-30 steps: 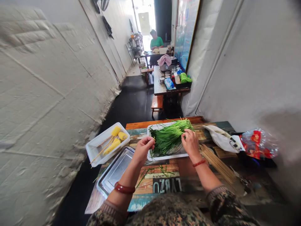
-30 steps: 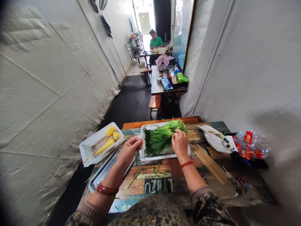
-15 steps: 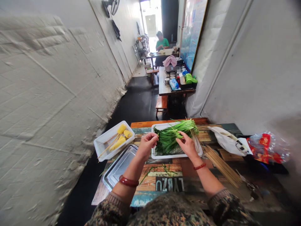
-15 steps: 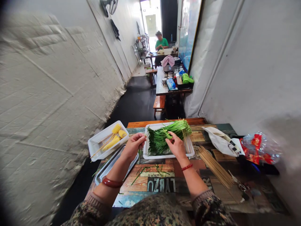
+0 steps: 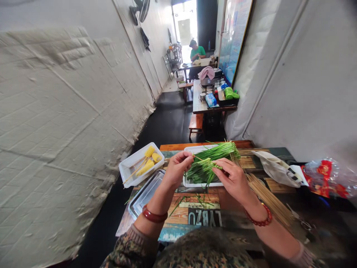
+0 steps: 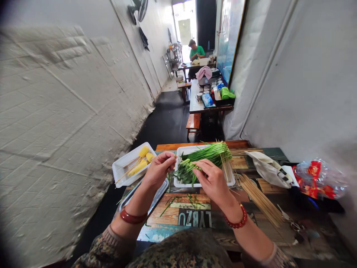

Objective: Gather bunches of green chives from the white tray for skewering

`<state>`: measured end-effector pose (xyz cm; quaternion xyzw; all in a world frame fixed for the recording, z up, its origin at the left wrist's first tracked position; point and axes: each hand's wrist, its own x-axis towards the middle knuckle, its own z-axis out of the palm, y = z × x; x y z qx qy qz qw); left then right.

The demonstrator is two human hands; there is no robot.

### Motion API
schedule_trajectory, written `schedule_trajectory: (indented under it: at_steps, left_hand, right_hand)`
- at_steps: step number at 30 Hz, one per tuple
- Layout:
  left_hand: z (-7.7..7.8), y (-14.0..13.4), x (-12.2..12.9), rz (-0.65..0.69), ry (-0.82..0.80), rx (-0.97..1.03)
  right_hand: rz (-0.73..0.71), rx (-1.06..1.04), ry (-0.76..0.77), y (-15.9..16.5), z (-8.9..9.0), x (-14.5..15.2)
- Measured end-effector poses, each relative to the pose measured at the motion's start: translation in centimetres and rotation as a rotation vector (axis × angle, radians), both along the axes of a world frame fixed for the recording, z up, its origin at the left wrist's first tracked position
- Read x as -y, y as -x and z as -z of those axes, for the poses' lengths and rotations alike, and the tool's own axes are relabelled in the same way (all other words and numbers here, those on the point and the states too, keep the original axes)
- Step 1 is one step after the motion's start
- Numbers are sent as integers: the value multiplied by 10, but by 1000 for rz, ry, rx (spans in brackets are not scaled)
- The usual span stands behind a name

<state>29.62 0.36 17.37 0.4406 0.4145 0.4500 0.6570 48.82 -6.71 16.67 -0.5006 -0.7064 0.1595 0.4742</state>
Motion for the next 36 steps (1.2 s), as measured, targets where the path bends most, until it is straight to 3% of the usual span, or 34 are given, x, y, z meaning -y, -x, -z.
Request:
schedule_trajectory:
  at_steps: [4, 10, 26, 36]
  left_hand:
    - [-15, -6, 8, 17, 11, 34]
    - [-28, -12, 15, 8, -10, 60]
    - [-34, -16, 16, -56, 2, 66]
    - [-29, -15, 14, -51, -9, 94]
  right_hand:
    - [-35, -21, 27, 3, -13, 4]
    - [-17, -72, 38, 1, -18, 5]
    - [-19, -82, 49, -1, -22, 9]
    - [-35, -79, 51, -1, -19, 8]
